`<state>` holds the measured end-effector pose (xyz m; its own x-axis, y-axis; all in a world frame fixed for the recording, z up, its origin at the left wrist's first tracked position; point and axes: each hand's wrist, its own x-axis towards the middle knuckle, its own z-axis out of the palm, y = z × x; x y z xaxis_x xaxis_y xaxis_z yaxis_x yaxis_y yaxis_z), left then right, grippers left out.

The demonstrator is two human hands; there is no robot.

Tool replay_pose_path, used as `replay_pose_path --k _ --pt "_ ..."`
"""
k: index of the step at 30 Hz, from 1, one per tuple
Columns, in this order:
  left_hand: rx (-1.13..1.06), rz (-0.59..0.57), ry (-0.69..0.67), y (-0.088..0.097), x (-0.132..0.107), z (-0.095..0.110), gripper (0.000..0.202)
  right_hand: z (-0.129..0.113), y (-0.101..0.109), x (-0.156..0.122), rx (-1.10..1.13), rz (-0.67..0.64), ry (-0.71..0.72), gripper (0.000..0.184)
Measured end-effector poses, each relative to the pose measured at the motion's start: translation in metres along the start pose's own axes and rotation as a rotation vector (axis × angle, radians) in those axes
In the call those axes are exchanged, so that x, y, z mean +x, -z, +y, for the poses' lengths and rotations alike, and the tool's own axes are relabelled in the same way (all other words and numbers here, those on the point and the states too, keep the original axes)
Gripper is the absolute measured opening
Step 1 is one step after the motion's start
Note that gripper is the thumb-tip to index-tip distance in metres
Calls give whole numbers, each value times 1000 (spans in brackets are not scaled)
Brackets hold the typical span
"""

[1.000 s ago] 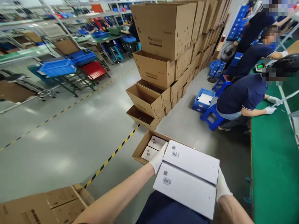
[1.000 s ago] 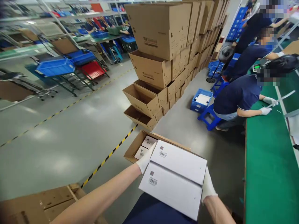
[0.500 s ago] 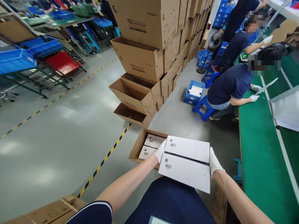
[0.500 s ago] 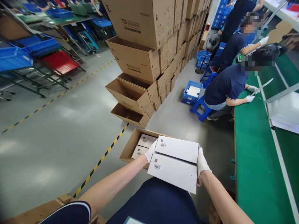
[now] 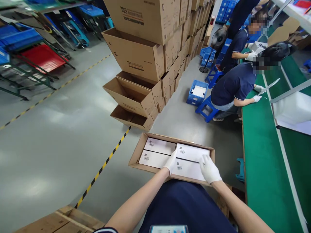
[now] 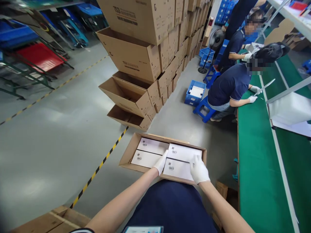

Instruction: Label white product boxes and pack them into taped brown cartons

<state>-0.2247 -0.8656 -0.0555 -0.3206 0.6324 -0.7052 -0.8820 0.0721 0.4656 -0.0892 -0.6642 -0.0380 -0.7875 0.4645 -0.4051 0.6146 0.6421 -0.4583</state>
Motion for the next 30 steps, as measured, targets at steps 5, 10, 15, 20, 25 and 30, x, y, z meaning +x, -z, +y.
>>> replay_pose_path --k 5,10,15,20,25,30 --pt "266 234 -203 29 -11 -6 56 -35 -63 22 -470 -297 62 81" --pt "1082 608 -570 115 -67 38 62 -36 -67 36 -453 -358 118 82" --pt "1625 984 -267 211 -122 81 68 12 -18 3 -251 36 190 60" --pt "1902 679 35 243 -123 94 39 72 -10 -32 -102 92 -244 57" --pt "2134 545 26 239 -118 107 37 88 -3 -21 -224 -214 -201 36" --pt "2241 444 58 240 -121 116 42 94 19 -10 -279 -319 -42 36"
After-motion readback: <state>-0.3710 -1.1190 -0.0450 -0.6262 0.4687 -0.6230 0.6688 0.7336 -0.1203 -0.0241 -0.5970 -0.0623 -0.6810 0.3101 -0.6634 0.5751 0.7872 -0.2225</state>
